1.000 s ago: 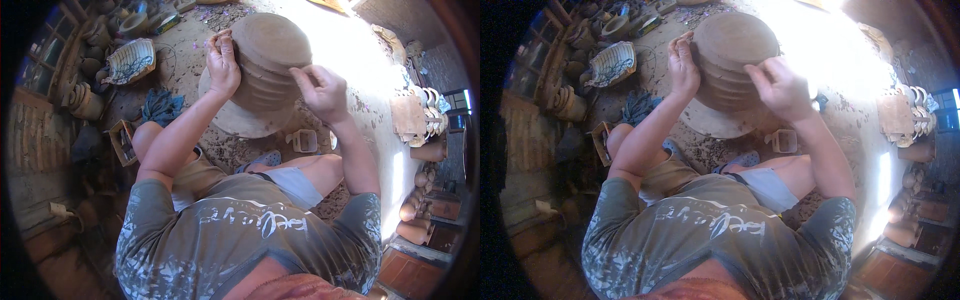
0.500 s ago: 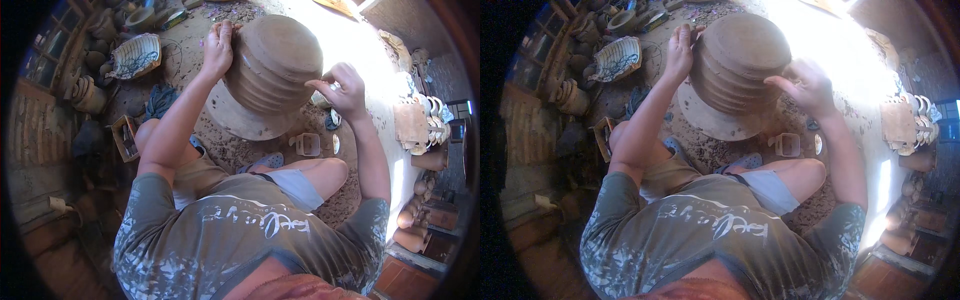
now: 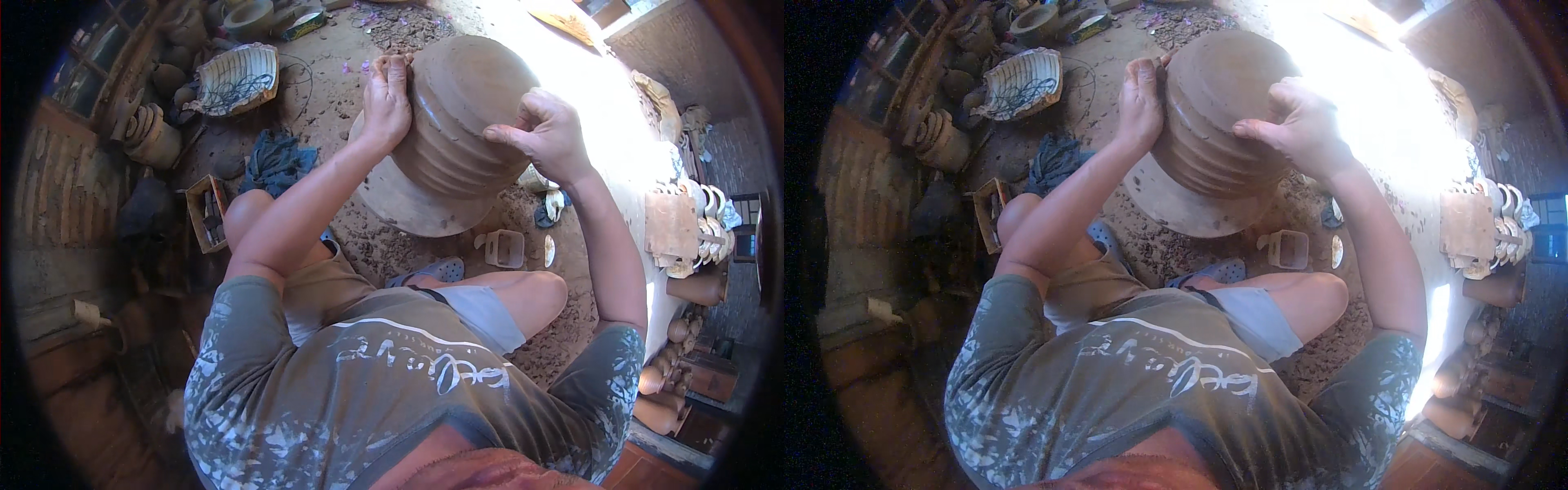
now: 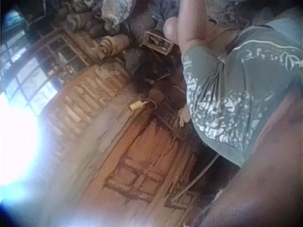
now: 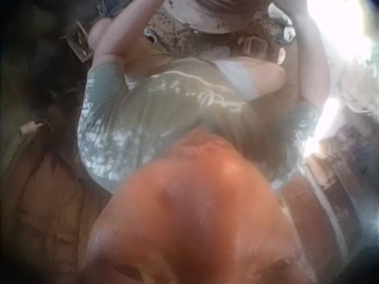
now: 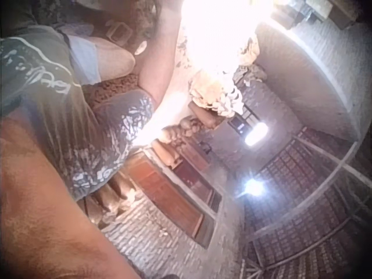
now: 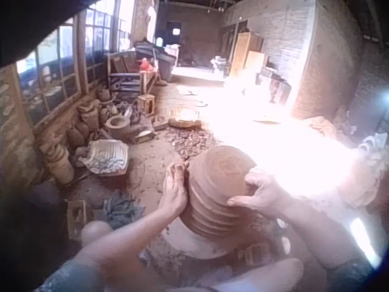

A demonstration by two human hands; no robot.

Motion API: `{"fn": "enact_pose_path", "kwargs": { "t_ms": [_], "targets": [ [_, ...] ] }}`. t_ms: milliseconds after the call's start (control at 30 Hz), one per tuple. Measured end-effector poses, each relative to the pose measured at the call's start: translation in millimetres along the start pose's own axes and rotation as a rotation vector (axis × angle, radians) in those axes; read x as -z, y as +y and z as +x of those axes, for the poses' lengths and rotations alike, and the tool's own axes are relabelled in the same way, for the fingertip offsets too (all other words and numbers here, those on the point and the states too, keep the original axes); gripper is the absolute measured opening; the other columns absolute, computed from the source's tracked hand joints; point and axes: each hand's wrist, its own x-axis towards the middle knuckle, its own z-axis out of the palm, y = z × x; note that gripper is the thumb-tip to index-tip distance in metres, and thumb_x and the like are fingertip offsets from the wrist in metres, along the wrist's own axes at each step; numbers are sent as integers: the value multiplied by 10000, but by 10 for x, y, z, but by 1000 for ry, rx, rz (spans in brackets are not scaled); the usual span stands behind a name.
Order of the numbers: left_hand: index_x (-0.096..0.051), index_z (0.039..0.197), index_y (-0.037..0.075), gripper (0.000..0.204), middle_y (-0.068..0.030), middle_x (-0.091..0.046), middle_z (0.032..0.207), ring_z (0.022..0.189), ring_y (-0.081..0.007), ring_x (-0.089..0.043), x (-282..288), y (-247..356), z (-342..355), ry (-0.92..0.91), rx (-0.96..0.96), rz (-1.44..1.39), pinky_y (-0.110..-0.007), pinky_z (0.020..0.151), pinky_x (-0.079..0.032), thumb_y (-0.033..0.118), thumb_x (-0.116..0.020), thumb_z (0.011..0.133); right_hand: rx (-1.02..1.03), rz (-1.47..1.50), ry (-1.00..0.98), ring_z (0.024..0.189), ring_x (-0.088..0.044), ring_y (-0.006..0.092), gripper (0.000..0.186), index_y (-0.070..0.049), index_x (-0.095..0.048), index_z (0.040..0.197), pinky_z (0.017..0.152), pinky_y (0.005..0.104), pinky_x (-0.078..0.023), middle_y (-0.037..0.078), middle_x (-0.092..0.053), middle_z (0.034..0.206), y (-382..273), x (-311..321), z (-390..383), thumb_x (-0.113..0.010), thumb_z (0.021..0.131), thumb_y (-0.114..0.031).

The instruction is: The person shapes a large clay pot on a rotating wheel using their hands. They smooth the surface, add ridges, and refine the pot's form while seated on the floor.

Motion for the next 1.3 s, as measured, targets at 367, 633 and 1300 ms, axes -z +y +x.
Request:
{"fn": "enact_pose_path", "kwargs": {
  "t_ms": [367, 633, 1300],
  "targets": [
    [-432, 1370, -23, 595, -165, -640, 1249, 1169, -218, -591, 271, 364, -542, -87, 81, 16, -358, 1044, -436, 521, -385, 1134, -183, -129, -47, 588, -532, 163, 520, -13, -545, 654, 584, 353, -462, 90, -575, 634, -410, -228, 420, -943, 688, -346],
    [-359, 1418, -39, 520, -169, -631, 1328, 1230, -219, -587, 388, 392, -655, -204, 61, 19, -362, 1088, -437, 392, -462, 1147, -36, -244, 145, 718, -689, 270, 310, -49, -710, 874, 721, 392, -558, 127, -706, 787, -391, -515, 896, -850, 796, -314],
    [-703, 1114, -18, 438, -14, -634, 834, 773, -73, -557, 418, 1052, -1367, -1009, 1017, -180, -259, 675, -475, 413, -642, 1068, 110, 167, 15, 864, -640, 321, 220, -11, -727, 1047, 794, 413, -551, 121, -662, 941, -595, -583, -1637, -757, 876, -146]
  ]
}}
